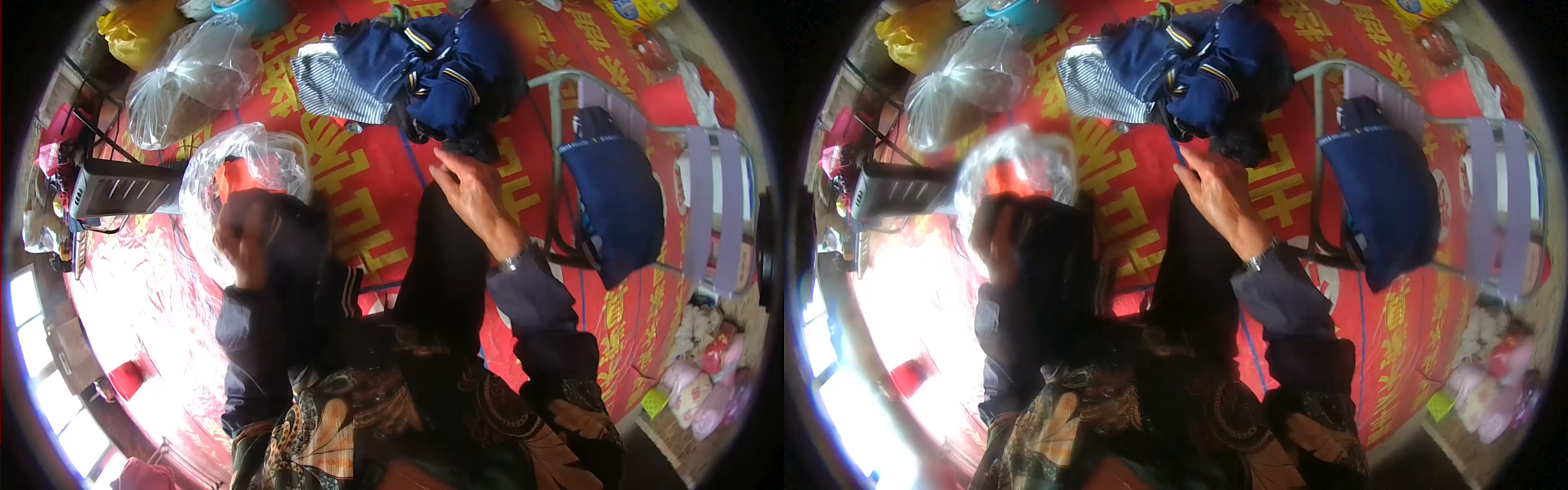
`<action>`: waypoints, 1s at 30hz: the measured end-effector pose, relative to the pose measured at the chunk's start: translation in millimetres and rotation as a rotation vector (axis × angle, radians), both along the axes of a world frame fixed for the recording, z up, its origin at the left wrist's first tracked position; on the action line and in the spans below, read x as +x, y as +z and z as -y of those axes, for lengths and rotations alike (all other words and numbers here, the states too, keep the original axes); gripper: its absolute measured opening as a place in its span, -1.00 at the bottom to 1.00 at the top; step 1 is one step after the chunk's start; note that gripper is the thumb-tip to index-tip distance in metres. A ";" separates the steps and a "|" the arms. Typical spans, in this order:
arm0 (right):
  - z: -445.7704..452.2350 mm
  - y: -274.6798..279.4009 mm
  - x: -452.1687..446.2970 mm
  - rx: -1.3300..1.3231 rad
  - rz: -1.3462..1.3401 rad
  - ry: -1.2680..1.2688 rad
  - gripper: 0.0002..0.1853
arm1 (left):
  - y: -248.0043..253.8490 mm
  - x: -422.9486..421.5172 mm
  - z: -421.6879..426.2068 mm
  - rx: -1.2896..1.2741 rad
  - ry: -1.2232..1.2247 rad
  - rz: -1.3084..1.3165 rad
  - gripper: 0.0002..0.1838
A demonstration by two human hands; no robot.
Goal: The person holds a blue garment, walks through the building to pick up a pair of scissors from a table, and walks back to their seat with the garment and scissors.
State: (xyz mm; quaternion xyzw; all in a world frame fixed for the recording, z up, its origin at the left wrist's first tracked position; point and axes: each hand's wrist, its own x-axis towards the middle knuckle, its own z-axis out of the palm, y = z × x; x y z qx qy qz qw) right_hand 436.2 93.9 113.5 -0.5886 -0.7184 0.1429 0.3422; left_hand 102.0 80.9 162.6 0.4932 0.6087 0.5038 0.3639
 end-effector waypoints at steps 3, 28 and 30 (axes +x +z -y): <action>-5.0 7.7 -3.4 -0.080 0.011 0.102 -0.72 | -35.0 -24.7 -7.6 0.078 0.077 -0.481 -0.86; -74.0 11.5 12.3 -0.637 -0.076 0.144 -0.66 | -6.8 -7.1 -112.6 -0.014 -0.886 -0.632 -0.72; -58.1 15.6 16.2 -0.643 -0.090 0.150 -0.67 | -0.2 0.8 -102.8 -0.045 -0.876 -0.661 -0.72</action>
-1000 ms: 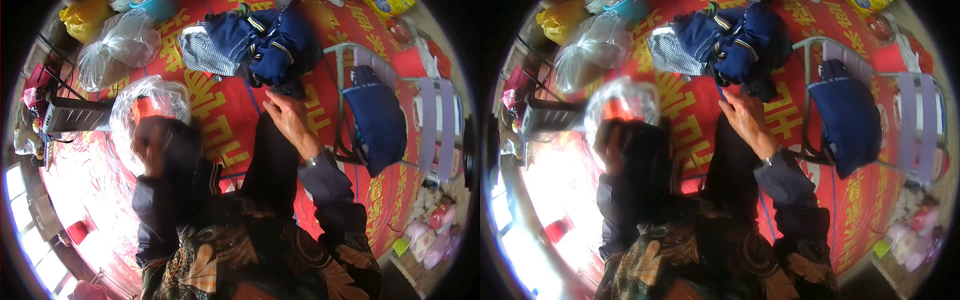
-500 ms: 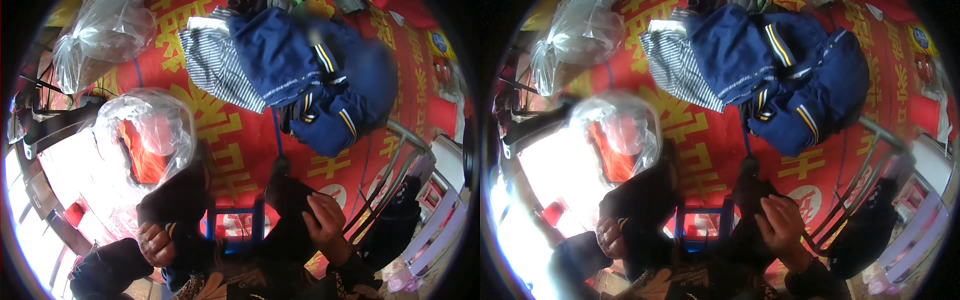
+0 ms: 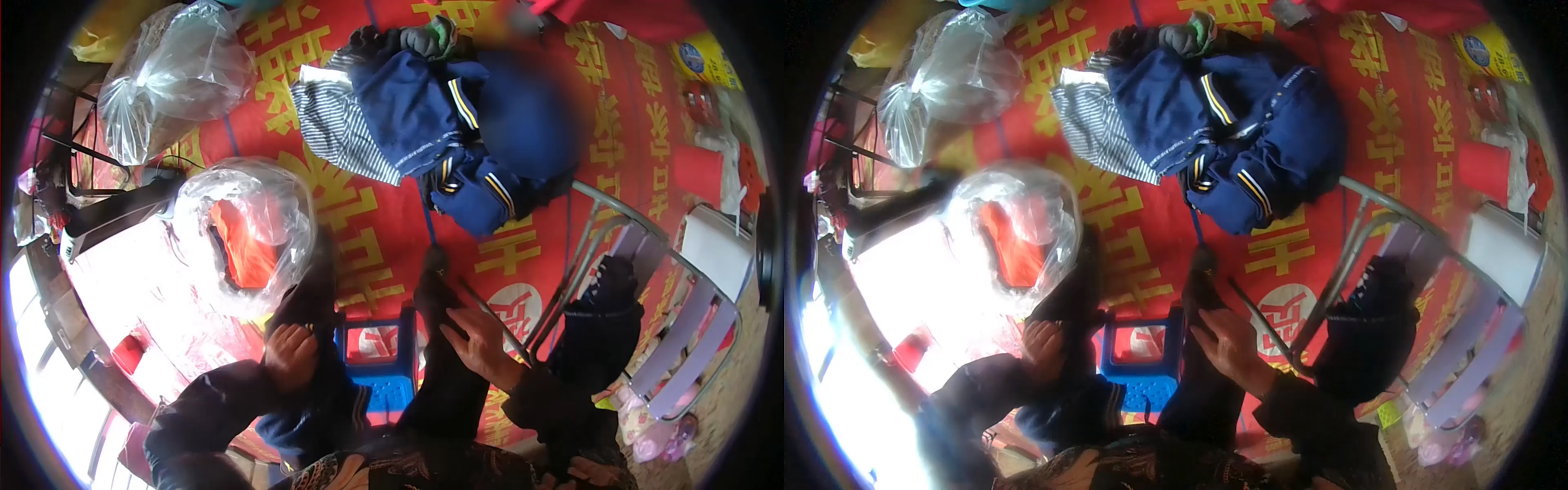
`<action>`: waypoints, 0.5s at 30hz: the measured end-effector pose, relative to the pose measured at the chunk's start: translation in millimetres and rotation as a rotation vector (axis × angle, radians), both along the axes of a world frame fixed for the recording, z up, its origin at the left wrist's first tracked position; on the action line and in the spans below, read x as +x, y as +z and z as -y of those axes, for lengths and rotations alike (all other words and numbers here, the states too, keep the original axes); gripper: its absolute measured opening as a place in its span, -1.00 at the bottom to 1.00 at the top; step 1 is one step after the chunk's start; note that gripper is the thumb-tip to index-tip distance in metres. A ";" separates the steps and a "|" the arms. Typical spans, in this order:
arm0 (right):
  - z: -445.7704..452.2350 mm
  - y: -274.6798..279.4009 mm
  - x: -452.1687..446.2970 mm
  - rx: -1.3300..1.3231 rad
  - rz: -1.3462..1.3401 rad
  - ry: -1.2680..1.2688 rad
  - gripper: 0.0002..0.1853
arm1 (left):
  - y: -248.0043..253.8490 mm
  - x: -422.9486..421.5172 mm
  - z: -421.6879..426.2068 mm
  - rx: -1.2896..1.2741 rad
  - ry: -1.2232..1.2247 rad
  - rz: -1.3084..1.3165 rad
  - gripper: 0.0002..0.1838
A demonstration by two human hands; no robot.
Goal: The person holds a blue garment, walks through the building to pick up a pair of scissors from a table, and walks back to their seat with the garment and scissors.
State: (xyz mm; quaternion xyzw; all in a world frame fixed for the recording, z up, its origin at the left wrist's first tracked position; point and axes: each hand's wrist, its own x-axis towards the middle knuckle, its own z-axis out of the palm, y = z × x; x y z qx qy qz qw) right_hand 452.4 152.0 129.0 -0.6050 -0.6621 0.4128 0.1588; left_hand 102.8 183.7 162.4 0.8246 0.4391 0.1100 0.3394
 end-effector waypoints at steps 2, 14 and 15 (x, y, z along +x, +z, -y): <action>16.8 4.8 3.6 0.016 0.041 -0.033 -0.69 | 4.4 5.7 9.8 -0.031 0.011 -0.042 -0.72; 111.3 66.3 14.8 -0.151 0.332 -0.041 -0.72 | 38.8 41.5 148.7 -0.189 0.268 -0.228 -0.88; 122.2 86.9 15.5 -0.138 0.329 -0.053 -0.72 | 45.3 33.9 163.5 -0.291 0.254 -0.133 -0.86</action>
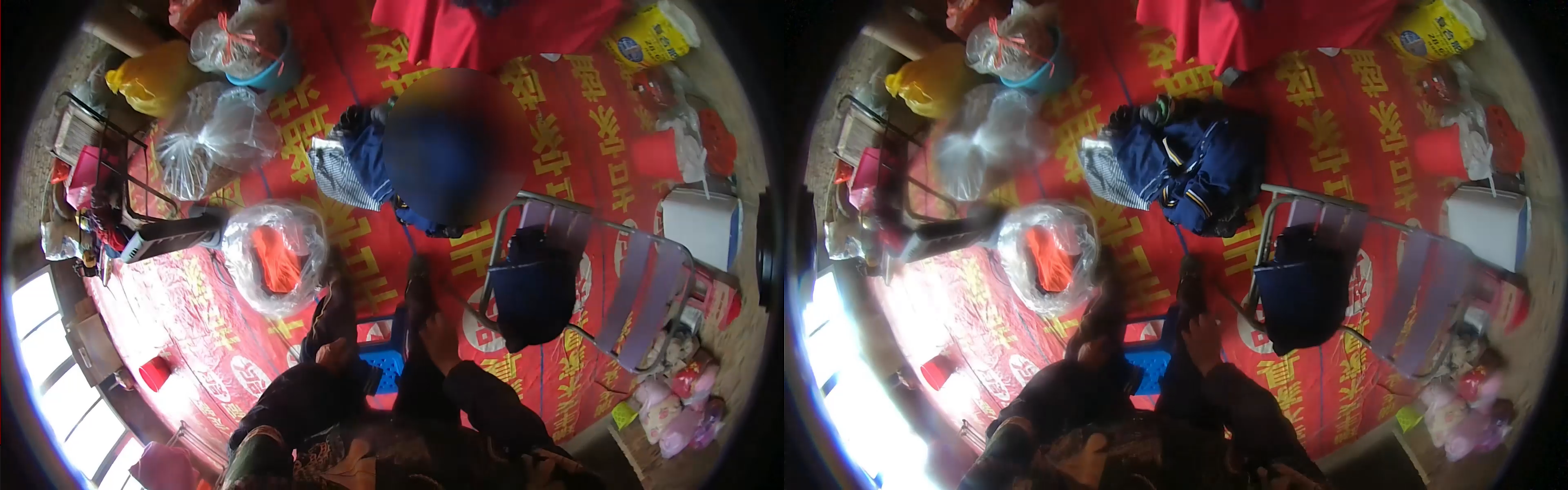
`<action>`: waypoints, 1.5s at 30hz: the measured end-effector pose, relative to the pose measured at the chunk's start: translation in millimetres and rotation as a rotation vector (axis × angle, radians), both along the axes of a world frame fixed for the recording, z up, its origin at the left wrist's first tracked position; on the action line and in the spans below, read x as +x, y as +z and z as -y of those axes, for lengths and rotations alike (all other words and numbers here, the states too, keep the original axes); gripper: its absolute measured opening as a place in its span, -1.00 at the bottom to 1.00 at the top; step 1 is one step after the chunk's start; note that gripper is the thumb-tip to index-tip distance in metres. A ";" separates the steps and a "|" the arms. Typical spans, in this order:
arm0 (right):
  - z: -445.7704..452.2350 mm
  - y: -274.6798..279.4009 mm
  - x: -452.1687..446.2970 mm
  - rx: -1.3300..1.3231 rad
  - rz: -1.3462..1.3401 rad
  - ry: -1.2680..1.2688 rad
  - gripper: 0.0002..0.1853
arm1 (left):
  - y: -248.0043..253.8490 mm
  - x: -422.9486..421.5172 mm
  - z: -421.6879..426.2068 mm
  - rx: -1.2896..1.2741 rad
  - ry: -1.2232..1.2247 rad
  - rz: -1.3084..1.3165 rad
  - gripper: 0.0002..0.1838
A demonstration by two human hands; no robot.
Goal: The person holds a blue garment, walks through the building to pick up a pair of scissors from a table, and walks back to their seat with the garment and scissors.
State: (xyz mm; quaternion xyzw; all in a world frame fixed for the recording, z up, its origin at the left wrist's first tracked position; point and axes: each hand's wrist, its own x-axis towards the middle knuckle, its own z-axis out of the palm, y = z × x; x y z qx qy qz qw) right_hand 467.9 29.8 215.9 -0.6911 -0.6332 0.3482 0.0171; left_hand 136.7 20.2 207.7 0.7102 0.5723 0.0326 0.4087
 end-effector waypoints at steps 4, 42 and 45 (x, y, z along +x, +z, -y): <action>56.3 60.4 17.7 0.299 -0.016 0.025 -0.71 | 53.5 -1.7 7.2 -0.264 -0.019 0.321 -0.77; 227.9 131.9 -139.1 0.094 0.179 -0.832 -0.76 | 256.7 83.3 -238.5 -1.160 0.441 0.517 -0.70; 232.5 121.9 -156.4 0.020 -0.066 -1.376 -0.66 | 257.8 99.9 -262.0 -1.029 0.341 0.432 -0.69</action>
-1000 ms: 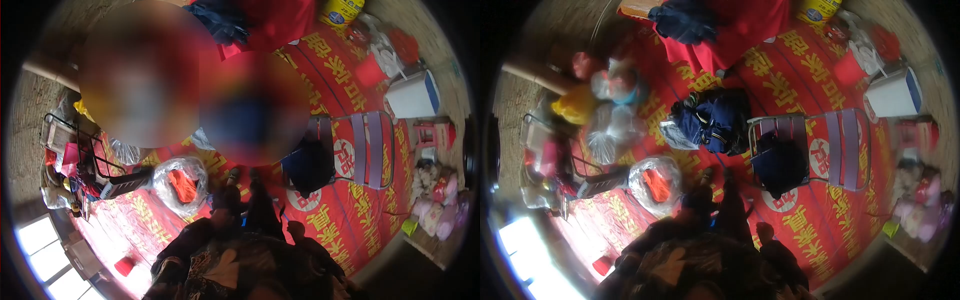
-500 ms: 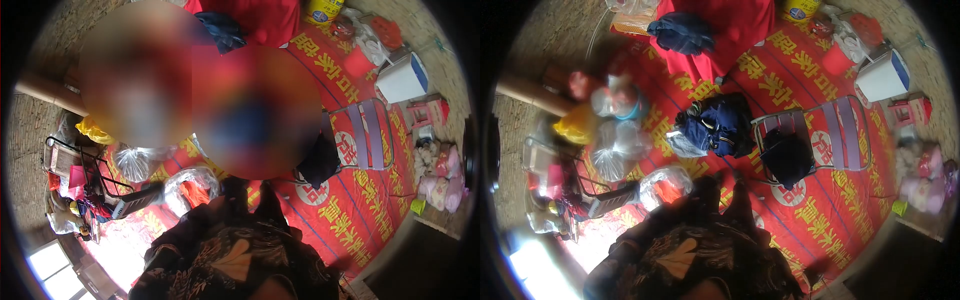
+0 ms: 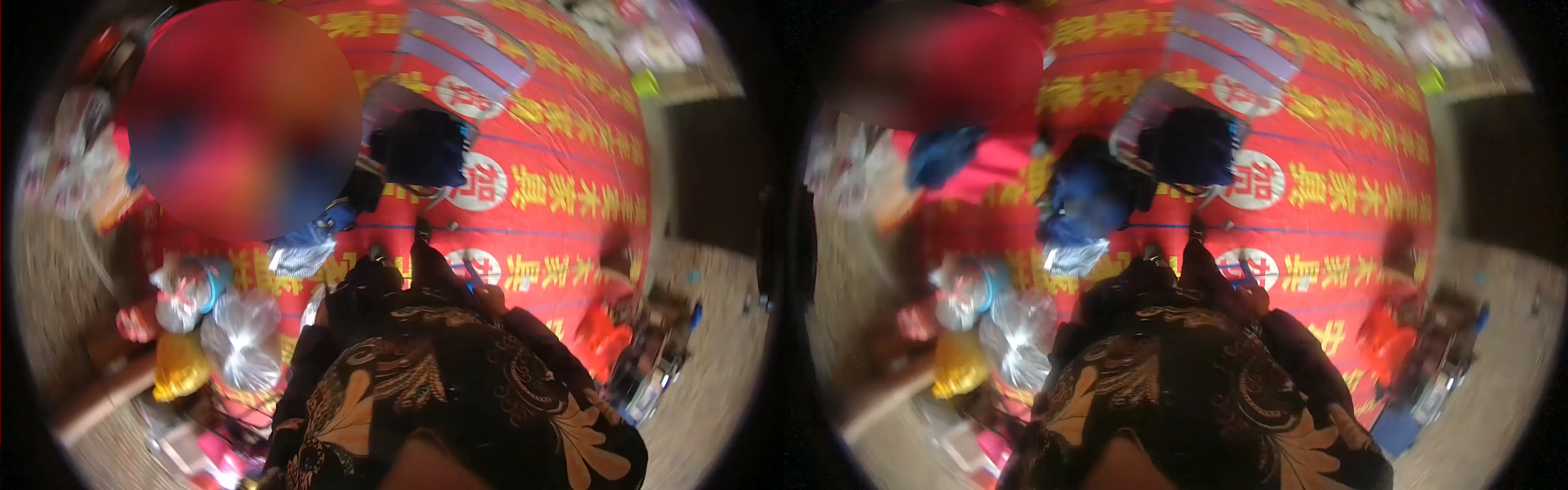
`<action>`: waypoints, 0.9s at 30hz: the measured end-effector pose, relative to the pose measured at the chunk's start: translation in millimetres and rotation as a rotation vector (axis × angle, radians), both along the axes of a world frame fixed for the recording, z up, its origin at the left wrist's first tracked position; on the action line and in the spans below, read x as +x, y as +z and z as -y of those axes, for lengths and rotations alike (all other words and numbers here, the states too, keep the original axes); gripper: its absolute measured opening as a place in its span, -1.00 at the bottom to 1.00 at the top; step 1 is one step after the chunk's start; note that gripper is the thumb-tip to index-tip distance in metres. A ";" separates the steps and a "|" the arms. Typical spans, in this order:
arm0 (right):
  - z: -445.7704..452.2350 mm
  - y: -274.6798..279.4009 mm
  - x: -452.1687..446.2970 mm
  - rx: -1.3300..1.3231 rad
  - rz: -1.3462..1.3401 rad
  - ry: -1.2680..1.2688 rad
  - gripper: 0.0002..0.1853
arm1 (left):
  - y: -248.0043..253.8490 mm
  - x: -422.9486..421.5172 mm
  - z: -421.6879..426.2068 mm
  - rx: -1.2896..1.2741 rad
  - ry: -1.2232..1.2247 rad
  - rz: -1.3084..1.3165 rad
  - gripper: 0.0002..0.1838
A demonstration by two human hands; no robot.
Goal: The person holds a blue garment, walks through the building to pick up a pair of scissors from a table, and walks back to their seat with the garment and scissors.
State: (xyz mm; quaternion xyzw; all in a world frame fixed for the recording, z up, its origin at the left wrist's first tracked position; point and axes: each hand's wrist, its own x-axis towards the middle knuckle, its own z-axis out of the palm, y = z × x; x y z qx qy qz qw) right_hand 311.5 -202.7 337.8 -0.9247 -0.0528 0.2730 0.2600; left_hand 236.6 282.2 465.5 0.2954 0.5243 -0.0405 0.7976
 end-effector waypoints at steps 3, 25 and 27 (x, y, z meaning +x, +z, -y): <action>-17.9 24.2 -6.3 0.060 0.032 -0.253 -0.60 | 4.5 20.0 -5.4 0.083 -0.104 -0.041 -0.69; 70.8 2.5 -55.0 0.436 0.006 -0.809 -0.73 | 16.0 199.1 103.8 0.248 -0.789 -0.073 -0.65; 60.6 14.5 -58.6 0.303 0.021 -0.828 -0.74 | 15.6 219.1 117.5 0.249 -0.863 -0.051 -0.64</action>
